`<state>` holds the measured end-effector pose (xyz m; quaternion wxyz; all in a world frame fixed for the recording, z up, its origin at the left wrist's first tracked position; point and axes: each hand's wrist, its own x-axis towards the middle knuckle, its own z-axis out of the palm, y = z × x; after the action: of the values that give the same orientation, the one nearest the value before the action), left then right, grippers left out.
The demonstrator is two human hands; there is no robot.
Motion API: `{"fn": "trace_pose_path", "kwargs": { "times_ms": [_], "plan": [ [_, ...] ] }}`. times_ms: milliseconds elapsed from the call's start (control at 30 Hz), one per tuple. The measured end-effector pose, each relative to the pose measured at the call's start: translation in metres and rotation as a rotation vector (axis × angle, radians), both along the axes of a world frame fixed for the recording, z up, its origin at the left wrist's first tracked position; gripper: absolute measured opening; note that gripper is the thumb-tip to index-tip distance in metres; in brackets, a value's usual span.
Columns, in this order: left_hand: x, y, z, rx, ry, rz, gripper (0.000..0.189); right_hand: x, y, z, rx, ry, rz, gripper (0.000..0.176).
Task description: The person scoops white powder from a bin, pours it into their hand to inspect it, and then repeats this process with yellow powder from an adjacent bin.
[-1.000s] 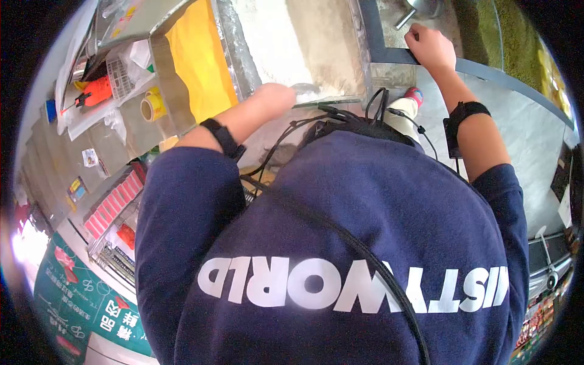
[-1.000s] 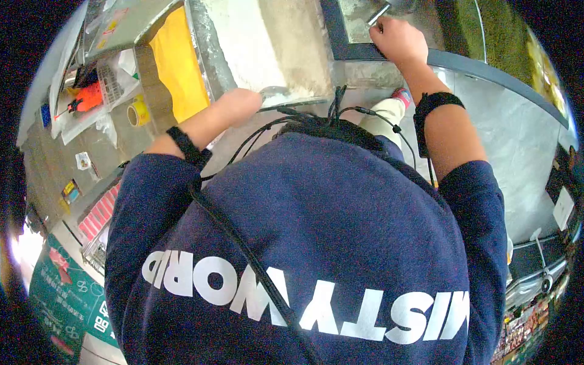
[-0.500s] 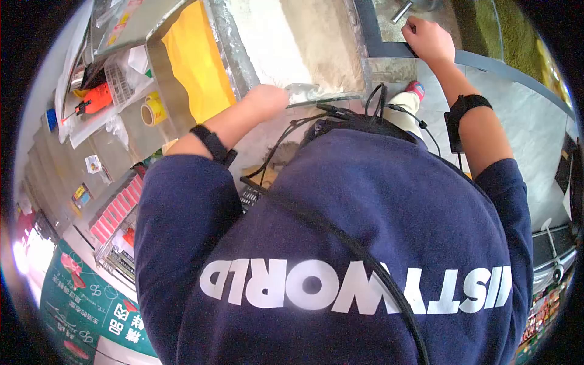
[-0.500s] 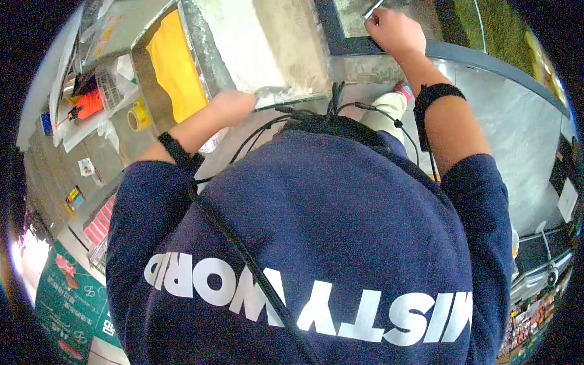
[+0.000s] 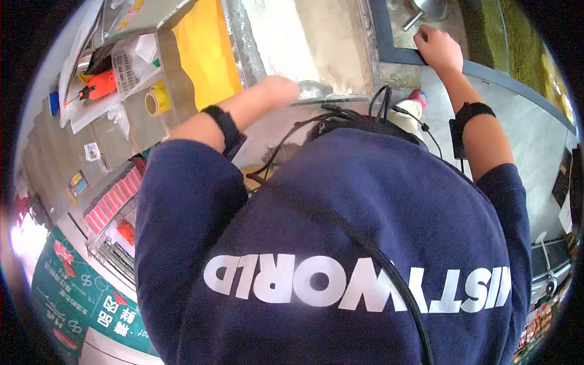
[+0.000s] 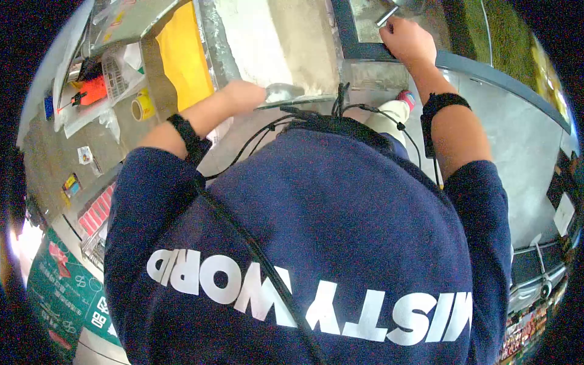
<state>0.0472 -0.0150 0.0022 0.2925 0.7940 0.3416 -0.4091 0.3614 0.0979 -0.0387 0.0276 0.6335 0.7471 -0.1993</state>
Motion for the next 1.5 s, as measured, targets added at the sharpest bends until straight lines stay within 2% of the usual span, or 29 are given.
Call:
{"fn": "trace_pose_path", "kwargs": {
  "times_ms": [133,233,333,433,633,900,1033,1233,1333,1433,1500],
  "plan": [
    [-0.014,-0.013,-0.009,0.081,-0.077,0.079,0.009,0.000,-0.001,-0.003,0.001,0.012,-0.011,0.033],
    [0.000,-0.013,-0.021,0.007,0.043,0.066,0.009,0.001,0.000,-0.002,-0.028,0.006,-0.015,0.034],
    [-0.013,-0.016,-0.015,0.018,-0.017,0.147,0.010,0.002,-0.001,-0.005,-0.012,0.016,-0.018,0.034],
    [-0.013,-0.014,-0.004,0.008,0.008,0.088,0.010,0.002,-0.001,-0.003,-0.012,0.013,0.008,0.034],
    [-0.023,-0.011,0.007,-0.035,-0.024,0.126,0.014,0.002,-0.005,-0.006,0.082,0.043,0.004,0.027],
    [-0.030,0.008,0.016,-0.064,-0.024,0.094,0.018,0.001,-0.001,-0.004,0.010,-0.001,0.009,0.030],
    [-0.039,0.018,0.006,-0.104,-0.011,0.092,0.023,0.001,-0.001,-0.004,-0.009,-0.017,0.004,0.032],
    [-0.068,0.027,-0.021,-0.219,-0.021,0.210,0.028,0.002,-0.003,-0.009,0.072,0.049,0.010,0.027],
    [-0.083,0.024,-0.032,-0.175,-0.155,0.219,0.026,0.001,-0.003,-0.009,0.072,0.055,0.003,0.027],
    [-0.087,0.015,-0.035,-0.204,-0.243,0.390,0.024,0.001,0.000,-0.005,-0.020,0.015,0.001,0.032],
    [-0.083,0.007,-0.030,-0.228,-0.221,0.607,0.020,0.000,-0.001,-0.002,-0.030,0.026,-0.011,0.032]
  ]
}}
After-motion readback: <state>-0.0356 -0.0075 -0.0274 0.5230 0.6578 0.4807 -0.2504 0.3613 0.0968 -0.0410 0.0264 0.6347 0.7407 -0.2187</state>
